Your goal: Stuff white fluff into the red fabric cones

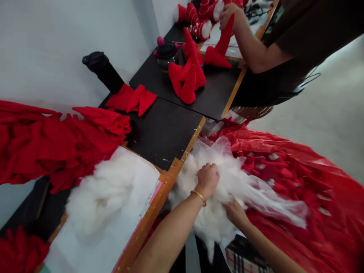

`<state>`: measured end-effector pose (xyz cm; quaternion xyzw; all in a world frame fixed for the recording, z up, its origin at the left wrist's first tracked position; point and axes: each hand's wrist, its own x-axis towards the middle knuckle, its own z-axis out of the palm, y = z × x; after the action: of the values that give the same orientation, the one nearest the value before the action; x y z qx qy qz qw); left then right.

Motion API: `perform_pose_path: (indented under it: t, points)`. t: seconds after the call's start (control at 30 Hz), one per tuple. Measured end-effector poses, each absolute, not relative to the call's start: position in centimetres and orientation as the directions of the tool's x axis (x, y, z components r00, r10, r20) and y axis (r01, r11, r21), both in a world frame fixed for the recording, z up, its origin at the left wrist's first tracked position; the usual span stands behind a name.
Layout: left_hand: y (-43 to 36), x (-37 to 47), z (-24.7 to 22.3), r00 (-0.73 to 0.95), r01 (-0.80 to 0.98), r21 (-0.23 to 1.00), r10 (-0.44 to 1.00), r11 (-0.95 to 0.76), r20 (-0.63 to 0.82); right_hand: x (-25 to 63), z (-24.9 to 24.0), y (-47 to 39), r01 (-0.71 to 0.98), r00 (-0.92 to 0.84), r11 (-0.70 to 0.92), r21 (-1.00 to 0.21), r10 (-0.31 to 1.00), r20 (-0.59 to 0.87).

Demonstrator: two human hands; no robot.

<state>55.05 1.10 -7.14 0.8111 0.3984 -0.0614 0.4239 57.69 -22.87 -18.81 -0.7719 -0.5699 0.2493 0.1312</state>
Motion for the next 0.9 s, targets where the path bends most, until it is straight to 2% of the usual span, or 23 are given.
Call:
perform_pose_path:
  t: [0.03,0.07,0.2,0.23,0.3,0.37,0.4,0.47,0.53,0.63,0.7,0.77,0.83,0.9]
  points:
    - [2.3,56.0,-7.3,0.580,0.747,0.649,0.621,-0.146,-0.528,57.9,-18.8,-23.1,0.820,0.227,-0.323,-0.473,0.941,-0.250]
    - [3.5,56.8,-7.5,0.542,0.760,0.644,0.631,-0.088,-0.554,58.2,-18.8,-23.3,0.823,0.235,-0.338,-0.456,0.935,-0.267]
    - [6.3,57.7,-7.9,0.579,0.697,0.717,0.606,-0.022,-0.546,59.8,-18.3,-23.9,0.819,0.267,-0.380,-0.430,0.915,-0.301]
    - [6.3,57.1,-7.7,0.621,0.652,0.757,0.601,-0.041,-0.503,60.3,-18.1,-23.9,0.818,0.258,-0.380,-0.433,0.913,-0.315]
    - [5.7,55.0,-7.3,0.734,0.502,0.844,0.609,-0.190,-0.299,61.0,-17.6,-23.8,0.815,0.227,-0.372,-0.444,0.910,-0.346]
    - [4.7,52.1,-7.1,0.726,0.497,0.777,0.675,-0.385,-0.130,61.5,-17.2,-23.5,0.815,0.211,-0.372,-0.443,0.904,-0.371]
    - [4.2,50.7,-7.3,0.671,0.567,0.716,0.733,-0.406,-0.116,61.7,-17.0,-23.3,0.817,0.212,-0.377,-0.437,0.900,-0.380]
    - [3.7,48.3,-8.3,0.549,0.706,0.628,0.813,-0.327,-0.194,61.8,-16.7,-23.0,0.821,0.226,-0.391,-0.417,0.892,-0.393]
    - [3.7,47.1,-9.8,0.410,0.790,0.589,0.861,-0.171,-0.300,61.7,-16.5,-22.9,0.825,0.241,-0.402,-0.398,0.886,-0.396]
    - [4.3,47.0,-11.7,0.336,0.805,0.592,0.834,-0.014,-0.437,61.6,-15.8,-23.2,0.829,0.253,-0.418,-0.372,0.872,-0.418]
    - [3.9,47.1,-12.2,0.413,0.794,0.604,0.793,-0.072,-0.448,61.4,-14.6,-23.5,0.831,0.273,-0.447,-0.331,0.846,-0.457]
    - [2.6,47.1,-12.1,0.507,0.780,0.589,0.763,-0.209,-0.401,61.2,-12.3,-23.4,0.831,0.311,-0.468,-0.301,0.839,-0.446]
    - [0.6,46.9,-11.5,0.559,0.773,0.555,0.744,-0.308,-0.366,61.1,-9.4,-22.2,0.819,0.350,-0.455,-0.349,0.879,-0.324]
    - [-1.4,46.6,-10.8,0.570,0.775,0.546,0.727,-0.319,-0.383,61.1,-6.7,-19.5,0.795,0.357,-0.383,-0.470,0.922,-0.148]
